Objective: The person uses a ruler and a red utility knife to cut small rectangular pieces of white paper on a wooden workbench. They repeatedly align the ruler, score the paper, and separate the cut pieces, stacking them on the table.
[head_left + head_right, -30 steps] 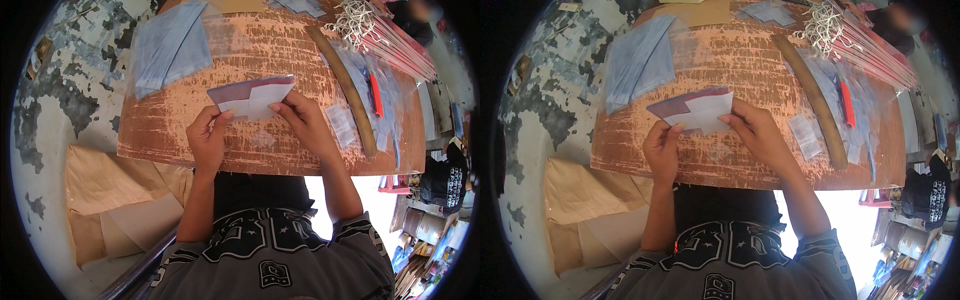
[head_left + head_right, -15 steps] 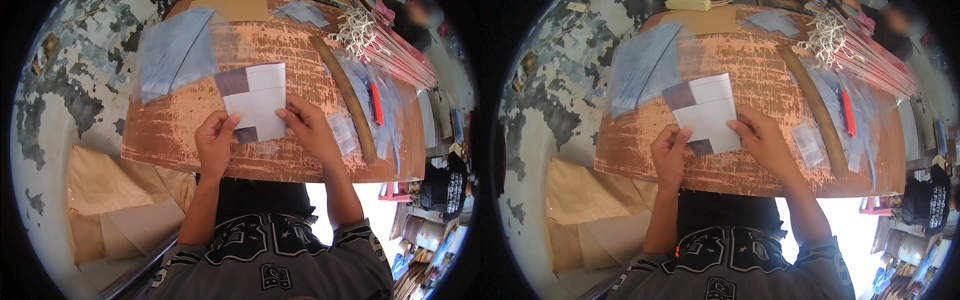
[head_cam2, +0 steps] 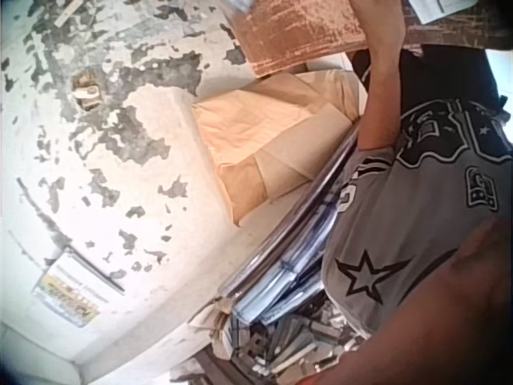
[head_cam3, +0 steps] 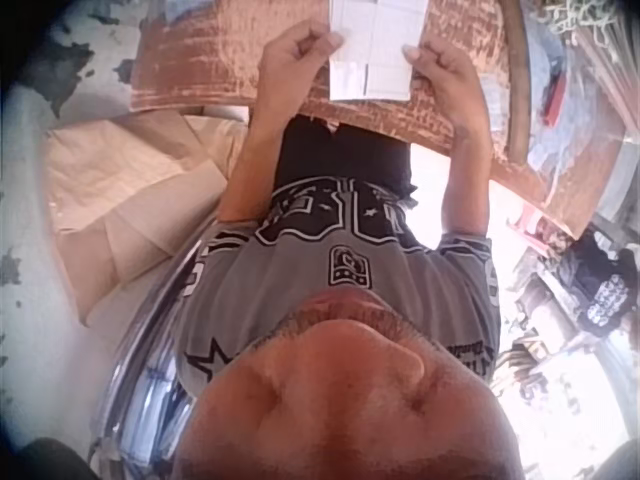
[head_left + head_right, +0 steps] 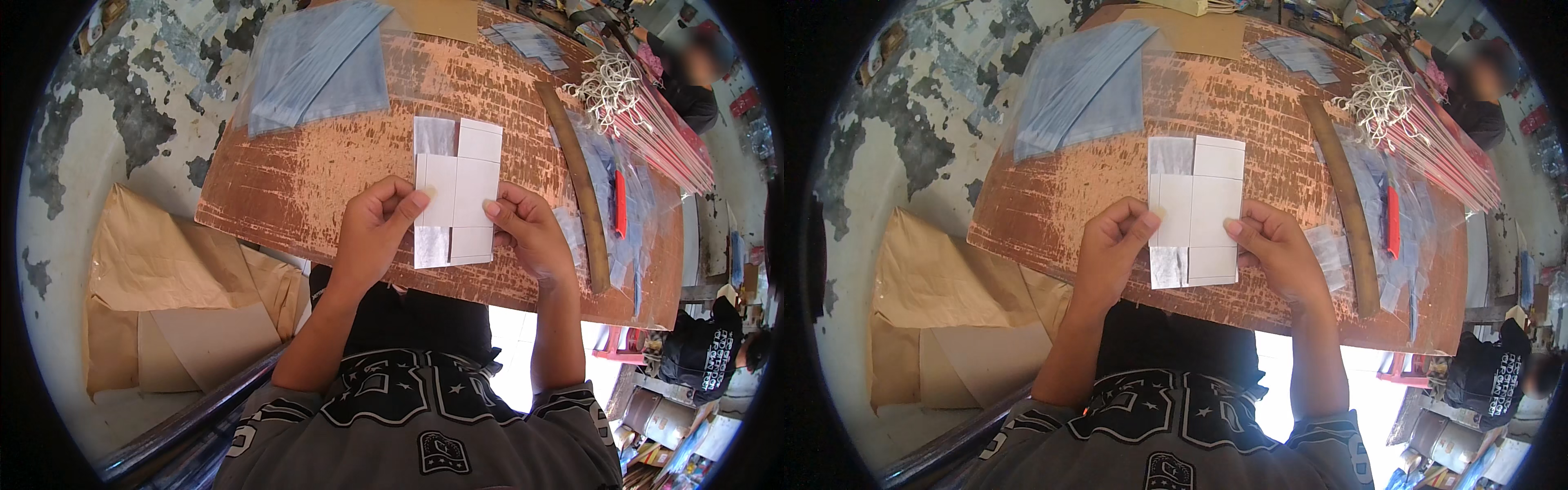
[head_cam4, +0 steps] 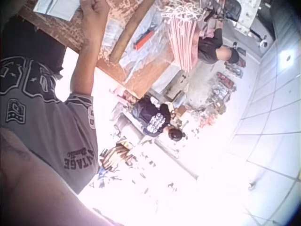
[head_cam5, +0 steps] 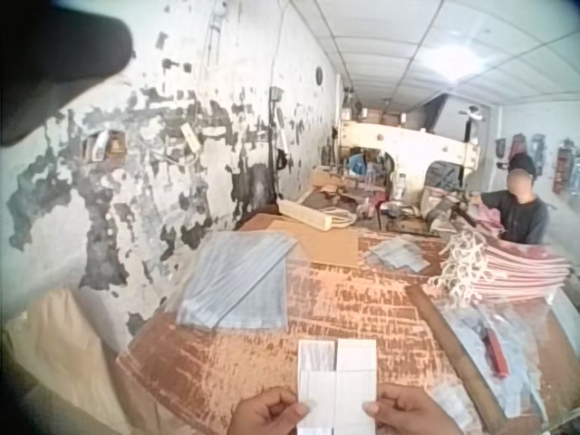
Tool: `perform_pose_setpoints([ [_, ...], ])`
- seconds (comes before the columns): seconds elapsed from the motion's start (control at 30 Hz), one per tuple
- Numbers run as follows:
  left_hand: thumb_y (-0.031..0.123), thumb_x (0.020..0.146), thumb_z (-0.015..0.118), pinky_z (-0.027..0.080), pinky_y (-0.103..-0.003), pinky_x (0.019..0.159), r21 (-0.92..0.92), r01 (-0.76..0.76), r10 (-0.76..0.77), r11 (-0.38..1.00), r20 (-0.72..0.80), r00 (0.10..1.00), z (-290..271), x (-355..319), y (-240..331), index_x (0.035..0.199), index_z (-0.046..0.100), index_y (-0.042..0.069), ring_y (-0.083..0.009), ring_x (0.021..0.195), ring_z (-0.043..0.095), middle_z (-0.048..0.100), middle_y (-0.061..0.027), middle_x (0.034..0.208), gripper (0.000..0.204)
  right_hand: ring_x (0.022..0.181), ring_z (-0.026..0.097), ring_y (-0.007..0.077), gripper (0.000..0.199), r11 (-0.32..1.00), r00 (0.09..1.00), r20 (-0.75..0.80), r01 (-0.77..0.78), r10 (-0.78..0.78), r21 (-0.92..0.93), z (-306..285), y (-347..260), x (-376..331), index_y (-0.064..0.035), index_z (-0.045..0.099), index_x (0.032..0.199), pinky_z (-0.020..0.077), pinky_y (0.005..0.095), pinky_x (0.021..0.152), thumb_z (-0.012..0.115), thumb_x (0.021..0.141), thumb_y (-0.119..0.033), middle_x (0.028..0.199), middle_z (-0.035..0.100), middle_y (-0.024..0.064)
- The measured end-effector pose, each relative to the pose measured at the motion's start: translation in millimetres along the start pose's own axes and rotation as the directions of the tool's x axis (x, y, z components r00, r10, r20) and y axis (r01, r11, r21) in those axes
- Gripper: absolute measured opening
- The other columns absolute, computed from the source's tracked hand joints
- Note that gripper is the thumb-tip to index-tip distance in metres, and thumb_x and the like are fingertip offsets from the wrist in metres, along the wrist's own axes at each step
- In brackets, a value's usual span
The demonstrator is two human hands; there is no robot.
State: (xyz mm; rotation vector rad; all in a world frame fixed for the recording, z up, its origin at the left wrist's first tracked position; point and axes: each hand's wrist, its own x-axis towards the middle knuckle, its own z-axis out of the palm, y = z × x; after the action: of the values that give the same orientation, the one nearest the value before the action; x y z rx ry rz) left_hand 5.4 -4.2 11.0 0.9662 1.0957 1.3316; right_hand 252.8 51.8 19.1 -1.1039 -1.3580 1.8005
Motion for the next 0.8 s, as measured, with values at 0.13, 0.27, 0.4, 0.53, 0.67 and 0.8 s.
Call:
perform_pose_setpoints([
  [0.13, 0.019, 0.112, 0.07, 0.047, -0.02, 0.07, 0.063, -0.08, 0.078, 0.995, 0.035, 0.996, -8, 1, -6, 0.104, 0.073, 0.001, -0.0011, 0.078, 0.06, 0.07, 0.0039, 0.087, 0.02, 0.093, 0.071, 0.0057, 0.037, 1.0, 1.0, 0.008, 0.006, -0.006, -0.027, 1, -5, -2, -0.0018, 0.069, 0.141, 0.0566, 0.0218, 0.075, 0.067, 0.111, -0.023, 0.11, 0.078, 0.0011],
  [0.27, 0.02, 0.112, 0.07, 0.047, -0.02, 0.07, 0.055, -0.024, 0.022, 0.998, 0.032, 0.999, -6, -3, -1, 0.103, 0.073, 0.0, -0.0012, 0.078, 0.06, 0.071, 0.0033, 0.089, 0.021, 0.093, 0.073, 0.0075, 0.039, 1.0, 1.0, 0.004, 0.001, -0.001, -0.029, -1, -5, -5, 0.0002, 0.069, 0.141, 0.0592, 0.0235, 0.076, 0.067, 0.112, -0.025, 0.109, 0.078, 0.0033],
  [0.4, 0.019, 0.112, 0.07, 0.047, -0.02, 0.069, 0.073, -0.01, 0.008, 0.997, 0.04, 0.999, -7, -4, -4, 0.104, 0.072, 0.0, -0.0012, 0.078, 0.06, 0.072, 0.0023, 0.089, 0.021, 0.092, 0.074, 0.009, 0.039, 1.0, 1.0, -0.003, 0.008, -0.008, -0.005, -2, -2, -5, 0.0021, 0.069, 0.14, 0.0615, 0.0249, 0.077, 0.066, 0.113, -0.026, 0.108, 0.078, 0.0052],
  [0.53, 0.018, 0.112, 0.069, 0.048, -0.02, 0.067, 0.098, -0.061, 0.059, 0.993, 0.031, 0.998, -6, -2, -12, 0.104, 0.072, 0.0, -0.0016, 0.076, 0.061, 0.072, 0.0018, 0.088, 0.019, 0.093, 0.074, 0.0088, 0.038, 1.0, 0.999, -0.032, 0.002, -0.002, -0.012, -2, -1, -5, 0.0012, 0.07, 0.139, 0.0612, 0.0248, 0.078, 0.066, 0.113, -0.026, 0.108, 0.078, 0.0043],
  [0.67, 0.018, 0.112, 0.069, 0.054, -0.022, 0.067, 0.092, -0.033, 0.031, 0.995, 0.02, 0.999, -4, -4, -12, 0.102, 0.071, 0.0, -0.0038, 0.076, 0.066, 0.074, -0.0005, 0.09, 0.02, 0.094, 0.073, 0.0083, 0.037, 0.999, 1.0, -0.018, 0.01, -0.011, -0.039, -3, -1, -6, 0.0008, 0.07, 0.139, 0.0608, 0.0257, 0.079, 0.065, 0.114, -0.026, 0.11, 0.078, 0.0038],
  [0.8, 0.018, 0.111, 0.069, 0.06, -0.023, 0.068, 0.076, 0.039, -0.042, 0.996, 0.038, 0.998, -9, -6, -11, 0.111, 0.07, -0.001, -0.0073, 0.079, 0.072, 0.077, -0.0036, 0.093, 0.019, 0.096, 0.071, 0.0077, 0.035, 0.998, 1.0, -0.008, 0.002, -0.002, -0.06, 0, -7, -10, 0.0016, 0.071, 0.136, 0.0586, 0.0254, 0.083, 0.064, 0.114, -0.024, 0.111, 0.077, 0.0034],
])
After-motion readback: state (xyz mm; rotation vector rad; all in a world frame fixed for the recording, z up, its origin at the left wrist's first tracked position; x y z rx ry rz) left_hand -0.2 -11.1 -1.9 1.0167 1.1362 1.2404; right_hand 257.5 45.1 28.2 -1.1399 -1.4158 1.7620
